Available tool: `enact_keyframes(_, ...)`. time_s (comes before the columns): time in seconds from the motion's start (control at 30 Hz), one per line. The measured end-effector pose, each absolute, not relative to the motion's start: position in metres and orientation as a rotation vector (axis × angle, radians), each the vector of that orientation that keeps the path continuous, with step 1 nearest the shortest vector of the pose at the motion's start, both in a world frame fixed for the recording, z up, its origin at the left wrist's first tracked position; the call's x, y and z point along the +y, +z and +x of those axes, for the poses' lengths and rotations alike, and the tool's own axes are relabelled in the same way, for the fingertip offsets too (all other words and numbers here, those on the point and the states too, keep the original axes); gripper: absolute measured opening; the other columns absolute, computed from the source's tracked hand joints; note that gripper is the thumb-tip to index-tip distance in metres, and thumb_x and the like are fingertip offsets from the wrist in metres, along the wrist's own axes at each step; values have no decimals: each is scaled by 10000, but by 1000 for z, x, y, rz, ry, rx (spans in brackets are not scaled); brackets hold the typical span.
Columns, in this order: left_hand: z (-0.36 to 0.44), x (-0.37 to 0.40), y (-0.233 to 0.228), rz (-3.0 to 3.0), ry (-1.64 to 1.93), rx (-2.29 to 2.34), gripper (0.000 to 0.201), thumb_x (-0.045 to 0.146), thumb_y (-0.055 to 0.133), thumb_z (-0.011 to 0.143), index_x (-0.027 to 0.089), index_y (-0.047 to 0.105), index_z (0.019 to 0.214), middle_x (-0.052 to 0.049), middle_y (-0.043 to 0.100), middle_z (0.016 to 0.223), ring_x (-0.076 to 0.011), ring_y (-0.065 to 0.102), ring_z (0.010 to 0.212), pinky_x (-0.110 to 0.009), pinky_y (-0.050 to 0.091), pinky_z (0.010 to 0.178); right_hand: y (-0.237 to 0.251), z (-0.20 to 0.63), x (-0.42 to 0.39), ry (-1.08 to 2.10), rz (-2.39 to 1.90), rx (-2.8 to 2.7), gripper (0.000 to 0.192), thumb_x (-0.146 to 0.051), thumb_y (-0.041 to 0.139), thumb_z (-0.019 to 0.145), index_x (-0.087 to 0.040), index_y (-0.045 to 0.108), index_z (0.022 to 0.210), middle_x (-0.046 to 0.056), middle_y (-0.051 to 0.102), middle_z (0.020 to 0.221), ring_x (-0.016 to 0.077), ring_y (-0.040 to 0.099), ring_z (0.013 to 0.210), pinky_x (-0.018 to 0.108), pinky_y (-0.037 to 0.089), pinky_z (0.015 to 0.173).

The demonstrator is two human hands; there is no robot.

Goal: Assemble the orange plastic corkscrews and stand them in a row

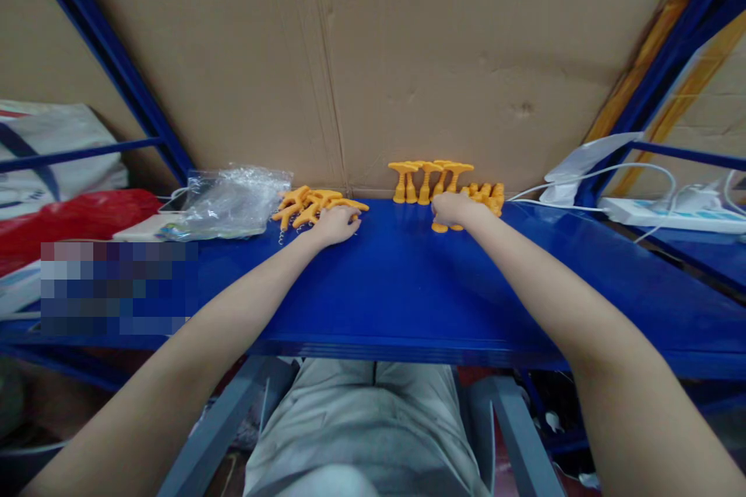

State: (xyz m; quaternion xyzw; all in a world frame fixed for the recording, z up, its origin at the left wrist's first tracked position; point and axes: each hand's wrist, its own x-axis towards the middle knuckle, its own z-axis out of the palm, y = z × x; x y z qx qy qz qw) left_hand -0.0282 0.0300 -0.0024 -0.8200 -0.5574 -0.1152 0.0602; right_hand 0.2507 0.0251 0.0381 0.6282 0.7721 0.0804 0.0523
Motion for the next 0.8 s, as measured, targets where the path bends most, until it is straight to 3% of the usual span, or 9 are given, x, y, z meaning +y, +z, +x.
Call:
enact_keyframes(0.13, -24, 30, -3, -2546, -402, -1596, 405, 131, 451, 953, 179, 744, 1228, -117, 740, 1285, -295, 658, 1235, -427, 511, 1039, 26, 240, 5, 290, 1950, 2316, 321, -205, 564, 941, -205, 779, 1179, 163, 745, 1226, 332, 676, 1186, 449, 509, 967)
enact_keyframes(0.33, -23, 28, -1, -2563, -384, -1487, 354, 77, 483, 894, 184, 789, 1038, -112, 719, 1186, -266, 650, 1153, -383, 509, 1002, 15, 226, -16, 445, 1936, 2297, 416, -273, 470, 1008, -143, 690, 1336, 211, 622, 1387, 333, 607, 1288, 520, 340, 1164)
enact_keyframes(0.47, -28, 26, -3, -2559, -337, -1548, 482, 76, 504, 869, 247, 730, 1259, -115, 613, 1387, -310, 540, 1315, -474, 459, 1073, 10, 223, -17, 409, 1924, 2367, 421, -255, 468, 1003, -105, 665, 1343, 233, 611, 1371, 353, 652, 1222, 495, 429, 1107)
enact_keyframes(0.57, -31, 28, -4, -2573, -247, -1622, 533, 91, 475, 892, 285, 694, 1337, -115, 614, 1415, -337, 523, 1349, -540, 428, 1110, -1, 226, -7, 276, 1963, 2607, 491, -222, 518, 970, -94, 574, 1441, 246, 579, 1423, 337, 687, 1182, 451, 518, 1039)
enact_keyframes(0.63, -33, 30, -3, -2557, -257, -1628, 473, 129, 467, 914, 269, 730, 1282, -129, 653, 1366, -348, 554, 1319, -534, 448, 1094, -13, 228, 2, 154, 1954, 2860, 598, -206, 588, 928, -116, 489, 1511, 224, 560, 1474, 319, 643, 1275, 438, 513, 1074)
enact_keyframes(0.8, -36, 34, 1, -2648, -279, -1622, 330, 223, 489, 937, 209, 766, 1116, -108, 752, 1190, -287, 680, 1116, -390, 526, 995, -35, 226, 20, -481, 2092, 3087, 665, -174, 621, 917, -129, 378, 1534, 208, 599, 1465, 231, 674, 1246, 390, 544, 1038)
